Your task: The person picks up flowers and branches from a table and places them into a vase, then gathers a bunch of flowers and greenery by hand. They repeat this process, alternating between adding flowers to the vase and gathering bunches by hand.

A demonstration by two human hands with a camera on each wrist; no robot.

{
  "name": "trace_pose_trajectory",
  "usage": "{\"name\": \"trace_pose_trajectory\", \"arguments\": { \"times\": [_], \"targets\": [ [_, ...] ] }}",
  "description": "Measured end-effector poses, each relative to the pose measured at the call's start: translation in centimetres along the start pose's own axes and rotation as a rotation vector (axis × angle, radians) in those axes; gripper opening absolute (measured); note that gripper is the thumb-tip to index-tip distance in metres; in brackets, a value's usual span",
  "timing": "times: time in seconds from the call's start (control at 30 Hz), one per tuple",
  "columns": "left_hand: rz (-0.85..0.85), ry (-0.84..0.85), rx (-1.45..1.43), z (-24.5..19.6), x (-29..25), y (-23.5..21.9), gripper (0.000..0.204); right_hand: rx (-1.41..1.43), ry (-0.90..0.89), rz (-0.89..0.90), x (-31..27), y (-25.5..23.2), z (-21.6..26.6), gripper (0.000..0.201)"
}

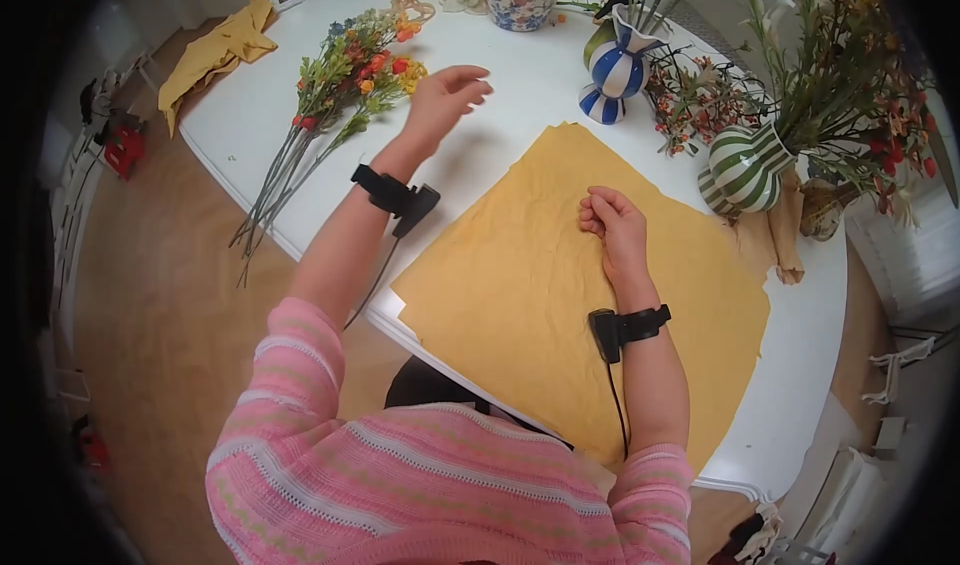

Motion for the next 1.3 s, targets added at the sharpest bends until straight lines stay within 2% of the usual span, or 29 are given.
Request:
{"name": "trace_pose_trajectory", "arguments": {
  "times": [0.13, 0.17, 0.23, 0.3, 0.33, 0.4, 0.43, 0.47, 0.5, 0.73, 0.8, 0.83, 0.9, 0.93, 0.97, 1.03, 1.07, 1.1, 1.17, 1.3],
  "targets": [
    [-0.319, -0.043, 0.33, 1.8, 1.5, -8.1, 0.043, -0.036, 0.016, 0.01, -0.1, -0.1, -0.1, 0.017],
    [-0.395, -0.033, 0.443, 3.2, 2.2, -10.4, 0.047, -0.044, 0.022, 0.011, -0.1, -0.1, -0.2, 0.017],
    [-0.56, -0.143, 0.588, 7.5, 3.8, -15.6, 0.063, -0.046, 0.022, 0.011, -0.2, 0.1, -0.1, 0.017],
    [-0.618, -0.499, 0.998, 4.8, 1.1, -18.5, 0.069, -0.049, 0.019, 0.009, -0.2, -0.1, -0.2, 0.017],
    [-0.616, -0.496, 1.002, 4.9, 0.6, -18.8, 0.069, -0.046, 0.019, 0.017, -0.1, -0.1, -0.3, 0.017],
    [-0.756, -0.802, 1.191, 5.1, -1.3, -20.6, 0.07, -0.041, 0.018, 0.025, 0.0, -0.2, -0.3, 0.017],
    [-0.755, -0.8, 1.194, 7.1, -1.1, -22.4, 0.07, -0.049, 0.017, 0.033, 0.0, -0.2, -0.3, 0.017],
    [-0.592, -0.723, 0.991, 11.5, -0.1, -24.2, 0.069, -0.057, 0.017, 0.043, 0.0, -0.1, -0.3, 0.017],
    [-0.431, -0.645, 0.787, 14.0, 0.7, -24.5, 0.069, -0.054, 0.02, 0.044, 0.0, -0.1, -0.2, 0.017],
    [-0.274, -0.696, 0.865, 10.1, -0.8, -20.4, 0.064, -0.095, 0.016, 0.026, -0.1, 0.1, -0.2, 0.019],
    [-0.133, -0.528, 0.782, 9.7, -0.2, -17.9, 0.064, -0.098, 0.015, 0.025, -0.2, 0.1, -0.2, 0.019],
    [-0.131, -0.528, 0.782, 9.5, -0.5, -17.1, 0.064, -0.092, 0.014, 0.029, -0.2, 0.0, -0.2, 0.019],
    [-0.023, -0.198, 0.723, 7.7, -0.5, -14.5, 0.067, -0.087, 0.01, 0.028, -0.2, 0.0, -0.1, 0.019],
    [-0.021, -0.073, 0.75, 8.4, -0.4, -13.9, 0.089, -0.087, 0.014, 0.034, -0.2, 0.0, 0.0, 0.019],
    [-0.019, -0.072, 0.753, 6.9, -1.0, -13.0, 0.089, -0.084, 0.018, 0.04, -0.2, 0.1, -0.1, 0.018],
    [0.024, -0.472, 1.167, 6.0, -3.6, -11.9, 0.111, -0.093, 0.017, 0.039, -0.3, 0.2, 0.0, 0.018],
    [0.075, -0.479, 1.207, 5.8, -4.2, -11.2, 0.129, -0.107, 0.015, 0.039, -0.3, 0.3, 0.0, 0.018],
    [0.078, -0.478, 1.211, 6.2, -4.3, -11.2, 0.129, -0.102, 0.016, 0.036, -0.3, 0.3, -0.1, 0.018],
    [-0.036, -0.385, 1.154, 6.8, -4.2, -11.2, 0.118, -0.125, 0.009, 0.04, -0.3, 0.2, -0.1, 0.018],
    [-0.01, -0.358, 1.112, 7.9, -3.4, -11.4, 0.106, -0.12, 0.0, 0.06, -0.4, 0.2, -0.1, 0.018]
  ]
}}
Point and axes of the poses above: each hand's wrist, its own x-axis towards the middle knuckle, its own y-axis out of the palm, z = x × y, the point moved 6 cm from there along x, towards the middle knuckle, and after that the axes turned 13 degrees about x, right-handed, at the moved point
